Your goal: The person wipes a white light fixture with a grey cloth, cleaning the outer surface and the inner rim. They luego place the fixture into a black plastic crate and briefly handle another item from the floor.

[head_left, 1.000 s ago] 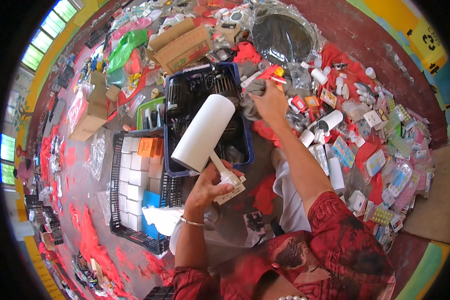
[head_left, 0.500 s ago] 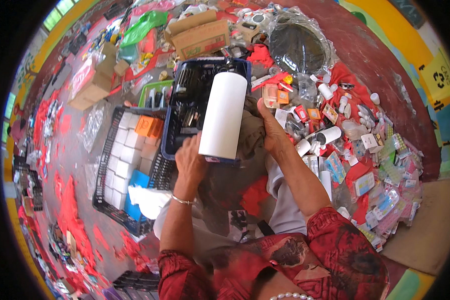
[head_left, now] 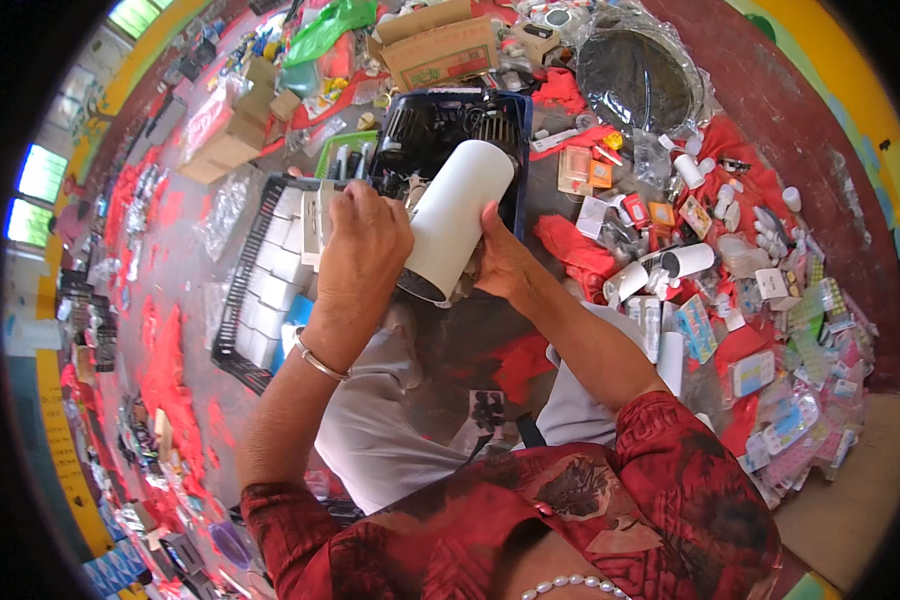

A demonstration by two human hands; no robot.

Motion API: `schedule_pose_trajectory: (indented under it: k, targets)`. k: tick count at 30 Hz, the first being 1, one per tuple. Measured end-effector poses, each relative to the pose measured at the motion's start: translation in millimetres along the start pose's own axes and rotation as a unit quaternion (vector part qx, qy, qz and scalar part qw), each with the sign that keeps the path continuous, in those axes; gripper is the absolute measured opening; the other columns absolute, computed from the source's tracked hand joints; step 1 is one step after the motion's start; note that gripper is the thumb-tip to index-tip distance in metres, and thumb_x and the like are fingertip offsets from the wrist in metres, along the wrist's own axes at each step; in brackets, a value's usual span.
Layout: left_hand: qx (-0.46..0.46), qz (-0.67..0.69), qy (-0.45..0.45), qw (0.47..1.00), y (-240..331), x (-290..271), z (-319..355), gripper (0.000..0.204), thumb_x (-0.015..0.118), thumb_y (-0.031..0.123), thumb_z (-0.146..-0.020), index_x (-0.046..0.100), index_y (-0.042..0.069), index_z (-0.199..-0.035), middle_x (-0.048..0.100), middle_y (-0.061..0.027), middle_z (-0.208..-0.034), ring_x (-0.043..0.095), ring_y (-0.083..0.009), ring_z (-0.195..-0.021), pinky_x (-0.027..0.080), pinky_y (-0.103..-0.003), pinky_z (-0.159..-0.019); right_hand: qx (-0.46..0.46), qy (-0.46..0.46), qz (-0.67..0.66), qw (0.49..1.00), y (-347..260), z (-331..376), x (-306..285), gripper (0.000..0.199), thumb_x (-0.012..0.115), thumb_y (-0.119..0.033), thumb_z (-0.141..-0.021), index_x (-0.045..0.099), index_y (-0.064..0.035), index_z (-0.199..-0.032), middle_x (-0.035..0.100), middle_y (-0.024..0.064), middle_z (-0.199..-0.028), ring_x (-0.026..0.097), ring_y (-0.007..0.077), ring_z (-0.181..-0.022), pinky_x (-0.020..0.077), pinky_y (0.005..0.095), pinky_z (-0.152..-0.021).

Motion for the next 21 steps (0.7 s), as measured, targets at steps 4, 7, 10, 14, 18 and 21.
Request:
schedule_pose_trajectory:
  k: [4, 7, 10, 14, 18, 21]
  targets:
    - [0.065, -0.071, -0.02, 0.995, -7.5, -45.1, -18.1, 0.023, 0.053, 0.015, -0.077, 0.06, 0.002, -0.094, 0.06, -0.0122, -0.092, 0.052, -0.0258, -0.099, 0.039, -0.036, -0.083, -0.059, -0.009, -0.045, 0.997, -15.8, 3.6, 10.0, 0.076, 0.073, -0.053, -0.064, 0.048, -0.0099, -0.121, 0.056, 0.0073, -0.116, 0.054, 0.0231, -0.108, 0.0428, 0.0432, -0.093]
    - [0.091, 0.04, 0.116, 0.988, -11.0, -93.5, -23.2, 0.03, 0.052, 0.017, -0.079, 0.058, 0.003, -0.104, 0.057, -0.011, -0.108, 0.051, -0.0255, -0.107, 0.037, -0.04, -0.09, -0.082, -0.006, -0.07, 0.994, -34.7, 15.0, 13.6, 0.069, 0.074, -0.045, -0.066, 0.049, -0.0095, -0.119, 0.057, 0.0075, -0.114, 0.055, 0.024, -0.106, 0.0425, 0.043, -0.093]
    - [0.031, 0.16, 0.152, 0.975, -27.2, -122.4, -15.8, 0.042, 0.057, 0.011, -0.076, 0.048, 0.002, -0.117, 0.051, -0.0114, -0.119, 0.047, -0.0247, -0.113, 0.032, -0.043, -0.099, -0.107, -0.009, -0.09, 0.99, -56.9, 25.8, 11.2, 0.064, 0.074, -0.04, -0.068, 0.049, -0.008, -0.119, 0.058, 0.0084, -0.112, 0.055, 0.0247, -0.105, 0.0424, 0.0427, -0.094]
    - [-0.312, 0.443, 0.398, 0.74, -75.4, -69.3, 69.2, 0.061, 0.069, 0.0, -0.067, 0.039, -0.003, -0.12, 0.045, -0.0146, -0.114, 0.046, -0.0252, -0.107, 0.037, -0.041, -0.095, -0.149, -0.026, -0.06, 0.987, -76.0, 33.2, 12.7, 0.067, 0.075, -0.042, -0.066, 0.049, -0.0106, -0.119, 0.057, 0.0075, -0.114, 0.053, 0.0252, -0.107, 0.0413, 0.0449, -0.093]
    - [-0.212, 0.823, 0.125, 0.512, -18.9, 11.4, 27.7, 0.093, 0.076, 0.033, -0.067, 0.024, -0.002, -0.135, 0.034, -0.0162, -0.135, 0.032, -0.0267, -0.126, 0.025, -0.041, -0.105, -0.151, 0.003, -0.039, 0.988, -77.5, 35.4, 2.6, 0.059, 0.069, -0.035, -0.073, 0.048, -0.0035, -0.119, 0.058, 0.0107, -0.109, 0.058, 0.025, -0.099, 0.0455, 0.0404, -0.089]
    - [-0.159, 0.904, 0.091, 0.387, 0.0, 34.9, 8.3, 0.106, 0.08, 0.043, -0.06, 0.021, 0.003, -0.138, 0.031, -0.0183, -0.139, 0.028, -0.026, -0.13, 0.022, -0.042, -0.106, -0.125, -0.021, 0.017, 0.992, -76.6, 36.3, 3.9, 0.058, 0.067, -0.033, -0.073, 0.047, -0.0016, -0.118, 0.059, 0.0114, -0.108, 0.059, 0.024, -0.096, 0.047, 0.0381, -0.087]
Point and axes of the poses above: each hand's wrist, its own z-axis away from the middle knuckle, its own x-axis out of the palm, y = z × x, the point moved 8 cm from there along -z, towards the middle knuckle
